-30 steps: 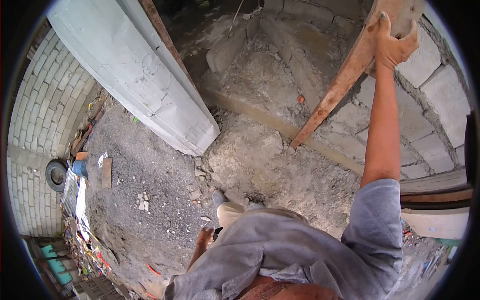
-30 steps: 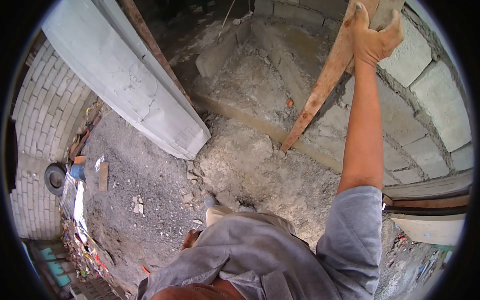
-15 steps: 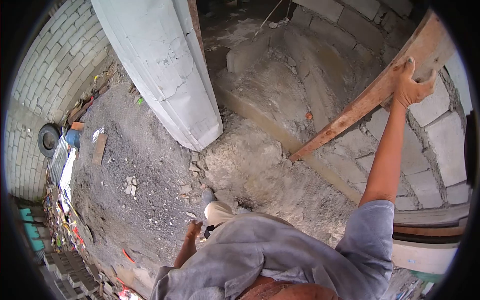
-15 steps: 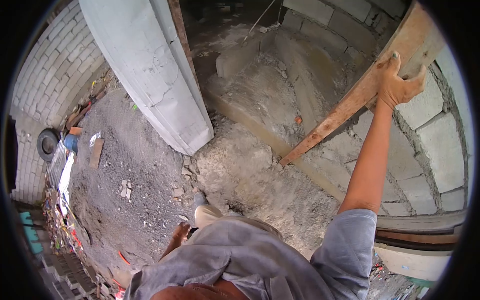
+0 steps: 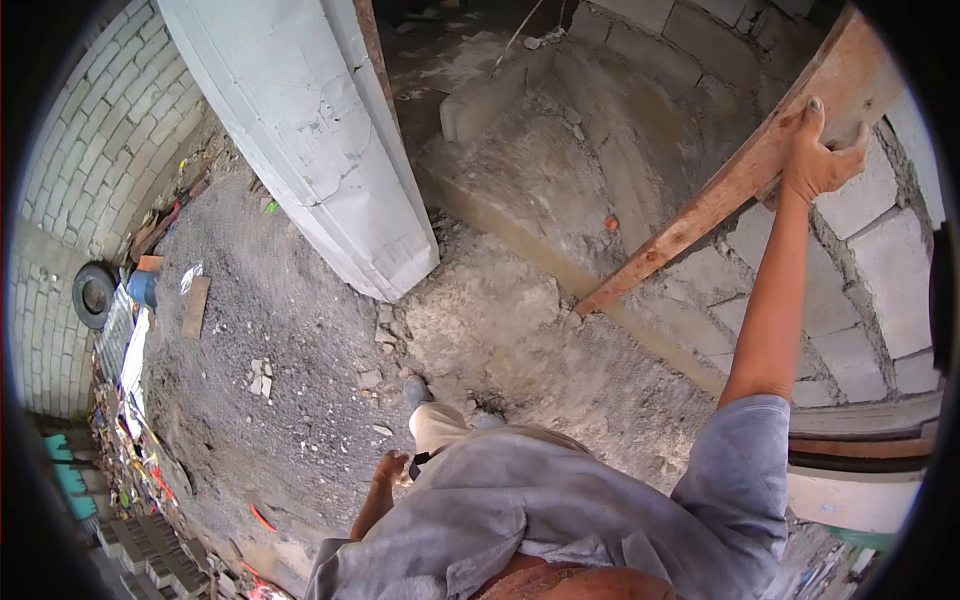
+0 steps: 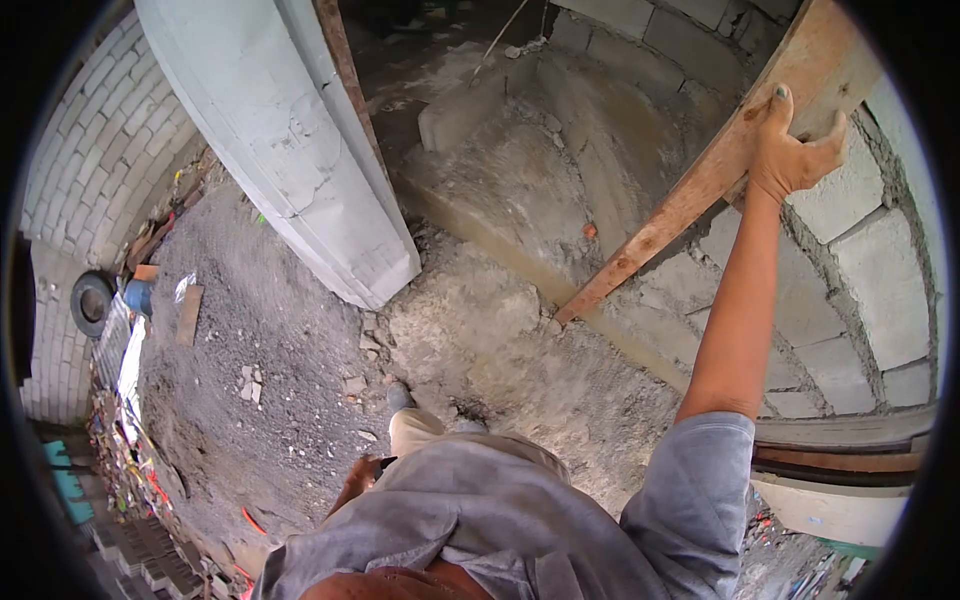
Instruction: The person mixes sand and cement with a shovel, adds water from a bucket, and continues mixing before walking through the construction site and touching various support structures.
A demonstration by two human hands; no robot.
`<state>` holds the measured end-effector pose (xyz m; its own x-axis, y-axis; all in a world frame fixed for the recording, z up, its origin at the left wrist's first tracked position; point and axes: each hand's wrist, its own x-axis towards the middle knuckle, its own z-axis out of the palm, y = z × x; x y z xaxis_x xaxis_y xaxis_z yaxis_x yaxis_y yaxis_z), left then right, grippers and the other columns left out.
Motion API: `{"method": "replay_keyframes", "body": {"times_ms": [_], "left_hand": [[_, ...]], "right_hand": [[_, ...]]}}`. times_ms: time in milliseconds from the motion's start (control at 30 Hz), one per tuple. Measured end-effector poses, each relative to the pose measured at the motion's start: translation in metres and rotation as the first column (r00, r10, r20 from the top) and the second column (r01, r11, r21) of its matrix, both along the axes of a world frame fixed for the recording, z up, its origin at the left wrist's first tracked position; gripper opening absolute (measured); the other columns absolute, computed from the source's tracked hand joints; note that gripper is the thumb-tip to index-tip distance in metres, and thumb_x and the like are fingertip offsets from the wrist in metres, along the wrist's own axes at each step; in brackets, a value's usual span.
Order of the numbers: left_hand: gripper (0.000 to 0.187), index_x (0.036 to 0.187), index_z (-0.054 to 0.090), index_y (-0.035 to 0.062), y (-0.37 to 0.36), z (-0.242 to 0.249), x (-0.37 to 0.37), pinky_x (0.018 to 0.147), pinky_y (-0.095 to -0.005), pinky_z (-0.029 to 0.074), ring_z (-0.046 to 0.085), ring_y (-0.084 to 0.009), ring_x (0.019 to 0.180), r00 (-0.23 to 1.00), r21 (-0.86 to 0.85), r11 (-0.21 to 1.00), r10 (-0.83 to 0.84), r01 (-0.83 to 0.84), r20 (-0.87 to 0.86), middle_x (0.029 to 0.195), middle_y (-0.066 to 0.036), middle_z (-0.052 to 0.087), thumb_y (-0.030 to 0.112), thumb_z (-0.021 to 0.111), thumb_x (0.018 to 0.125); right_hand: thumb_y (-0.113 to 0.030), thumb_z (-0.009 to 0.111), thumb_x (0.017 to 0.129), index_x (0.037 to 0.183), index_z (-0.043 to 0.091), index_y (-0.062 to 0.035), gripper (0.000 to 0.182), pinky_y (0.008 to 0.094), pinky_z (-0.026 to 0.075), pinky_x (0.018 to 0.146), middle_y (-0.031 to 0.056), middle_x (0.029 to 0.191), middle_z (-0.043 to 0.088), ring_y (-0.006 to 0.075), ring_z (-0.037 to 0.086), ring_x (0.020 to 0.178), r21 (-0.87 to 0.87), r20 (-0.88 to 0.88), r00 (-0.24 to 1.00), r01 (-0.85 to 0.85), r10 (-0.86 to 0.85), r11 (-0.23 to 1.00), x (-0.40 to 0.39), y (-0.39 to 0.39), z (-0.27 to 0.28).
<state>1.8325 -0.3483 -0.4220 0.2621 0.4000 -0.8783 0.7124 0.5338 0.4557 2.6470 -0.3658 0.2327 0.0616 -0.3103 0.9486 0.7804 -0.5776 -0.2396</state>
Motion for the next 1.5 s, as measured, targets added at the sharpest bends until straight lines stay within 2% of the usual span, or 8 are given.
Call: {"method": "replay_keyframes", "body": {"times_ms": [100,133,367,433,967,1000,1067,1500], "left_hand": [[0.034,0.104,0.063,0.0072,0.007,0.057,0.021,0.070,-0.0412,0.052,0.059,-0.0187,0.078,0.988,-0.283,0.947,0.134,-0.151,-0.078,0.093,-0.006,0.061,0.032,0.066,0.081],[0.038,0.105,0.060,0.0090,0.014,0.054,0.023,0.076,-0.0489,0.051,0.059,-0.0212,0.077,0.999,-0.438,0.898,0.042,-0.046,-0.018,0.092,-0.006,0.060,0.033,0.068,0.077],[0.047,0.117,0.058,0.0118,-0.003,0.089,0.028,0.079,-0.0525,0.051,0.061,-0.0244,0.082,0.979,-0.132,0.972,-0.200,0.192,-0.048,0.098,-0.008,0.062,0.033,0.068,0.076],[0.048,0.118,0.057,0.0120,-0.002,0.094,0.032,0.079,-0.0524,0.051,0.062,-0.0247,0.083,0.978,-0.109,0.975,-0.200,0.192,-0.067,0.099,-0.008,0.062,0.033,0.068,0.076],[0.053,0.127,0.052,0.0138,-0.014,0.101,0.034,0.079,-0.0519,0.052,0.062,-0.0275,0.089,0.987,-0.066,0.988,-0.146,0.142,-0.066,0.107,-0.011,0.062,0.036,0.065,0.080],[0.054,0.127,0.051,0.0139,-0.016,0.103,0.033,0.079,-0.0519,0.052,0.062,-0.0277,0.090,0.988,-0.065,0.989,-0.141,0.136,-0.064,0.108,-0.011,0.062,0.036,0.065,0.080],[0.054,0.129,0.051,0.0142,-0.018,0.103,0.030,0.079,-0.0519,0.052,0.063,-0.0280,0.091,0.988,-0.064,0.989,-0.139,0.135,-0.063,0.109,-0.011,0.062,0.036,0.065,0.081],[0.059,0.136,0.046,0.0156,-0.032,0.110,0.018,0.080,-0.0515,0.053,0.063,-0.0303,0.096,0.974,-0.165,0.961,-0.226,0.223,0.003,0.116,-0.013,0.061,0.038,0.062,0.084]], "right_hand": [[-0.054,0.083,0.064,0.125,0.051,0.0009,0.088,0.0438,0.043,0.095,0.0224,0.119,0.052,0.0369,0.051,0.111,-0.039,0.065,0.997,0.030,-0.027,0.999,0.008,-0.003,0.000],[-0.054,0.083,0.064,0.125,0.051,0.0009,0.088,0.0438,0.043,0.095,0.0224,0.119,0.052,0.0369,0.051,0.111,-0.034,0.056,0.997,0.049,-0.047,0.998,0.009,-0.004,0.000],[-0.054,0.082,0.065,0.124,0.053,-0.0060,0.082,0.0439,0.044,0.092,0.0191,0.118,0.053,0.0357,0.050,0.112,-0.033,0.141,0.990,0.037,-0.032,0.999,0.007,-0.006,-0.003],[-0.025,0.077,0.078,0.132,0.046,0.0009,0.067,0.0419,0.037,0.103,0.0213,0.129,0.050,0.0365,0.046,0.122,-0.007,0.150,0.989,-0.014,0.015,1.000,-0.017,-0.001,-0.003],[-0.021,0.076,0.077,0.133,0.047,-0.0031,0.066,0.0421,0.038,0.104,0.0199,0.129,0.052,0.0365,0.047,0.122,-0.007,0.135,0.990,-0.031,0.032,0.999,-0.020,-0.002,-0.003],[-0.021,0.076,0.077,0.133,0.047,-0.0031,0.066,0.0421,0.038,0.104,0.0199,0.129,0.052,0.0365,0.047,0.122,-0.005,0.134,0.990,-0.040,0.040,0.999,-0.013,-0.003,-0.003],[-0.050,0.083,0.066,0.121,0.058,-0.0119,0.072,0.0425,0.046,0.090,0.0172,0.118,0.055,0.0338,0.051,0.110,-0.040,0.209,0.978,-0.013,0.021,0.999,0.009,-0.005,-0.001],[-0.051,0.083,0.067,0.117,0.063,-0.0185,0.063,0.0441,0.047,0.088,0.0181,0.117,0.056,0.0350,0.051,0.110,-0.049,0.226,0.974,-0.009,0.020,0.999,0.015,-0.004,-0.003]]}}
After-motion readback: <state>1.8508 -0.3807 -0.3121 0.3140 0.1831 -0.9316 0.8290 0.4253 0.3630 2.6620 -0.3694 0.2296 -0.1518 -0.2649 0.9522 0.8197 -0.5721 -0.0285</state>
